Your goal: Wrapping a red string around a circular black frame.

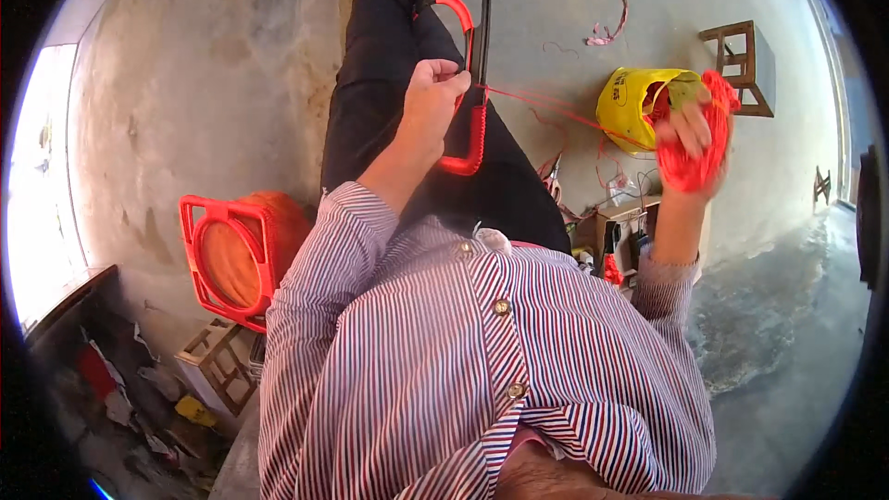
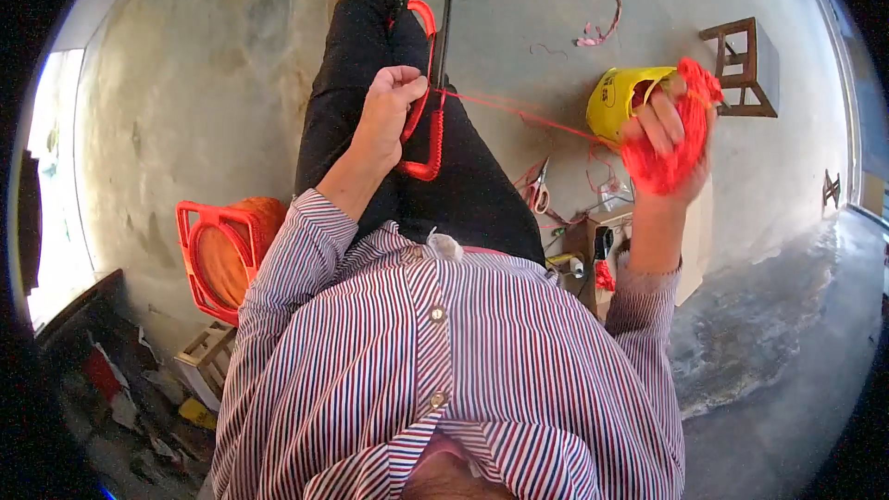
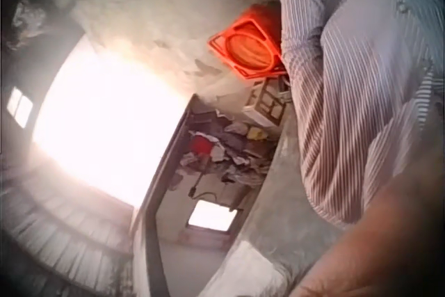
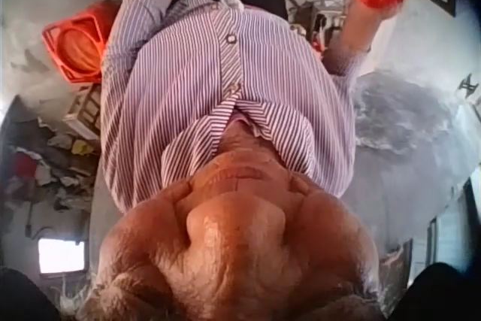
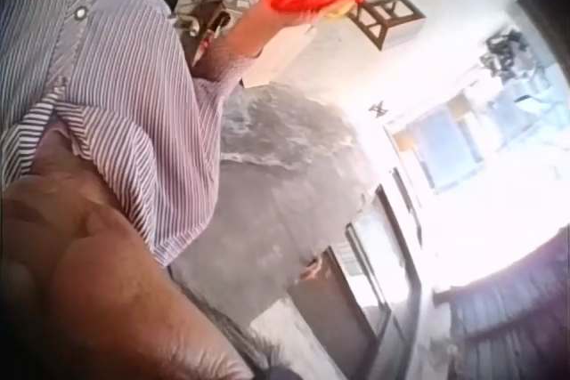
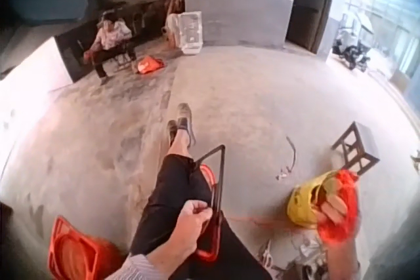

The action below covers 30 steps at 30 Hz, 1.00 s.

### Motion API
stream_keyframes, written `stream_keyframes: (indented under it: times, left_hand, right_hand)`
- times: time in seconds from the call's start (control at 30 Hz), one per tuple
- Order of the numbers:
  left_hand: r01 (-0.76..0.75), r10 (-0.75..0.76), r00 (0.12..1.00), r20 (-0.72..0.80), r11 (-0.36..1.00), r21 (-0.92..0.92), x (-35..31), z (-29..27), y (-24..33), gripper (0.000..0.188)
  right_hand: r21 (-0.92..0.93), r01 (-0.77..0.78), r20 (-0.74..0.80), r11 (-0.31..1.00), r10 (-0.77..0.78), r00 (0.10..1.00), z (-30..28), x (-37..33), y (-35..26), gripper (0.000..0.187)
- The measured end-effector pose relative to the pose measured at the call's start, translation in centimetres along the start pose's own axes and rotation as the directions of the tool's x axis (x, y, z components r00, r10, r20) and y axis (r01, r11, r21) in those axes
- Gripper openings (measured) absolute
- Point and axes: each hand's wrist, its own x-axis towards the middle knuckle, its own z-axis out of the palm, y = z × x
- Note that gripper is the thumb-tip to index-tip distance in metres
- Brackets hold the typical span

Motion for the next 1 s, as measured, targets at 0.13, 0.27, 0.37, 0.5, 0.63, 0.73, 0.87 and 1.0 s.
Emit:
stream_keyframes:
  times: [0.13, 0.27, 0.37, 0.5, 0.63, 0.73, 0.87, 1.0]
  left_hand:
    - [0.194, -0.184, 0.978, 0.103, 0.976, -0.098, 0.5, 0.0, -0.6, 0.031]
    - [0.157, -0.152, 0.981, 0.119, 0.987, -0.036, 0.9, -0.1, -1.0, 0.031]
    - [0.245, -0.203, 0.943, 0.263, 0.960, -0.139, 1.7, -0.9, -1.3, 0.030]
    - [0.202, -0.158, 0.963, 0.217, 0.958, -0.202, 1.6, -1.7, -2.3, 0.028]
    - [0.241, -0.177, 0.940, 0.291, 0.949, -0.201, 1.1, -1.5, -1.6, 0.036]
    - [-0.062, 0.062, 0.998, 0.033, 0.998, -0.007, -0.2, -0.7, -1.5, 0.036]
    - [-0.715, 0.612, 0.682, 0.402, 0.438, 0.546, -4.3, 0.6, 1.3, 0.036]
    - [-0.614, 0.429, 0.744, 0.512, 0.741, 0.271, -7.9, 3.3, 1.7, 0.037]
  right_hand:
    - [0.030, -0.295, 0.360, 0.955, 0.265, 0.894, -2.6, -3.8, -1.0, 0.042]
    - [-0.231, -0.255, 0.127, 0.939, 0.289, 0.949, -5.1, -6.6, -0.5, 0.039]
    - [-0.228, -0.279, -0.083, 0.933, 0.267, 0.960, -7.6, -6.2, 0.5, 0.036]
    - [-0.398, -0.314, -0.358, 0.862, 0.169, 0.918, -5.6, -6.5, 1.8, 0.035]
    - [-0.285, -0.302, -0.292, 0.910, 0.218, 0.931, -13.0, -5.2, 1.5, 0.033]
    - [-0.160, -0.307, -0.346, 0.938, 0.238, 0.907, -11.1, -4.1, 3.9, 0.032]
    - [-0.048, -0.353, -0.139, 0.935, 0.343, 0.929, -6.1, -4.8, 7.7, 0.044]
    - [-0.136, -0.499, 0.139, 0.856, 0.515, 0.846, 0.0, -6.5, 12.2, 0.051]
